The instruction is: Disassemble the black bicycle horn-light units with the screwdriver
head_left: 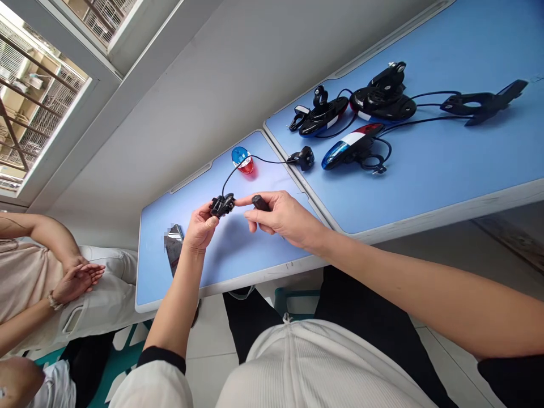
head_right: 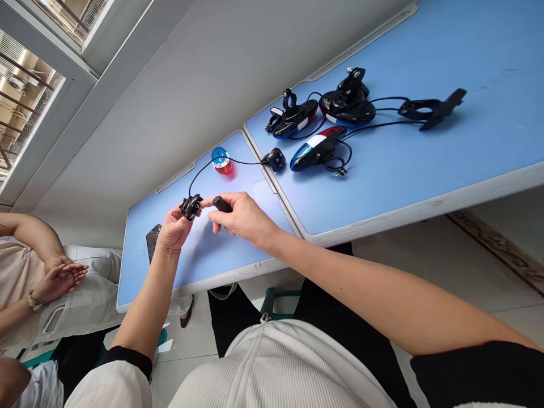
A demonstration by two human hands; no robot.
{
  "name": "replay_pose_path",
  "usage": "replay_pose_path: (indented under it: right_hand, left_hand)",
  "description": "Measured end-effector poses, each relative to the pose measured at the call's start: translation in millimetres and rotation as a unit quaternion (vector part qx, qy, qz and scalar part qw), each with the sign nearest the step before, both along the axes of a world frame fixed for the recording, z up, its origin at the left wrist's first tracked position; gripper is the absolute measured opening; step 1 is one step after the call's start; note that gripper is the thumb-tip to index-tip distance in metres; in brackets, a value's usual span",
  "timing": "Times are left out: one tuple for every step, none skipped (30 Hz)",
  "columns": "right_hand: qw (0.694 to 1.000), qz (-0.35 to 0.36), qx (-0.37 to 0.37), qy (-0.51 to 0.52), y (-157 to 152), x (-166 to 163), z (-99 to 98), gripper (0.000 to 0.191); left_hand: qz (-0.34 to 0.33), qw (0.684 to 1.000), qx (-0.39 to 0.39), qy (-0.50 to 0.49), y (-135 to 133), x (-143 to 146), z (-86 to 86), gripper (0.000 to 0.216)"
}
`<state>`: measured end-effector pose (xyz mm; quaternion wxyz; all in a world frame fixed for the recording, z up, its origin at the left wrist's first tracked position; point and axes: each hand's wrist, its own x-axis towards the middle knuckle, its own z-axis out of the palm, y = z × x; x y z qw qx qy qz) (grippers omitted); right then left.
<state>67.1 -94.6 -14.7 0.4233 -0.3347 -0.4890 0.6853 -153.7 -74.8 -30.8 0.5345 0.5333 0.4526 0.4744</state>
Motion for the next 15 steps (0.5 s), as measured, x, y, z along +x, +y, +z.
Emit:
replay_pose_path:
  right_hand:
    - [0.999,0.019,-0.041,0.029,1,2,0.5,0.033]
    - [0.995,0.033,-0.077,0.053,2,3,0.9,0.034]
    - [0.991,0.045,-0.107,0.071,2,4,1.3,0.034]
    - [0.986,0.053,-0.132,0.085,2,5,1.8,0.034]
    - [0.982,0.06,-0.153,0.096,2,6,2.6,0.034]
    - [0.977,0.066,-0.172,0.105,1,7,3.6,0.034]
    - [0.973,0.071,-0.188,0.115,0,8,4.6,0.035]
    - [0.969,0.077,-0.201,0.123,-1,9,5.8,0.037]
    - [0.965,0.082,-0.211,0.13,-3,10,6.8,0.038]
    - [0.962,0.085,-0.22,0.136,-4,11,7.8,0.039]
    - [0.96,0.088,-0.226,0.142,-6,12,8.4,0.041]
    - [0.958,0.091,-0.23,0.148,-8,13,8.9,0.041]
    - [0.955,0.094,-0.233,0.155,-10,13,9.0,0.042]
    - [0.953,0.098,-0.235,0.162,-11,14,8.7,0.043]
    - [0.951,0.102,-0.238,0.171,-12,14,8.2,0.043]
  left_hand:
    - [-0.004,1.0,0.002,0.005,0,-1,0.2,0.039]
    - [-0.008,1.0,0.003,0.009,-1,-1,0.3,0.04]
    - [-0.012,1.0,0.004,0.013,-1,-2,0.1,0.041]
    - [-0.014,1.0,0.005,0.016,-1,-3,-0.3,0.044]
    - [-0.012,1.0,0.007,0.017,-2,-3,-0.8,0.046]
    - [-0.009,1.0,0.01,0.018,-2,-3,-1.3,0.048]
    - [-0.006,1.0,0.013,0.02,-2,-4,-1.7,0.05]
    - [-0.003,1.0,0.015,0.023,-3,-4,-1.9,0.052]
    - [0.001,0.999,0.018,0.027,-3,-4,-1.8,0.052]
    - [0.004,0.999,0.02,0.033,-3,-4,-1.4,0.052]
    - [0.007,0.999,0.022,0.04,-4,-4,-0.7,0.052]
    - [0.008,0.999,0.026,0.047,-4,-4,0.0,0.052]
    - [0.009,0.998,0.032,0.054,-4,-4,0.7,0.053]
    - [0.009,0.997,0.04,0.06,-4,-5,1.4,0.053]
    - [0.008,0.997,0.048,0.064,-4,-5,1.8,0.053]
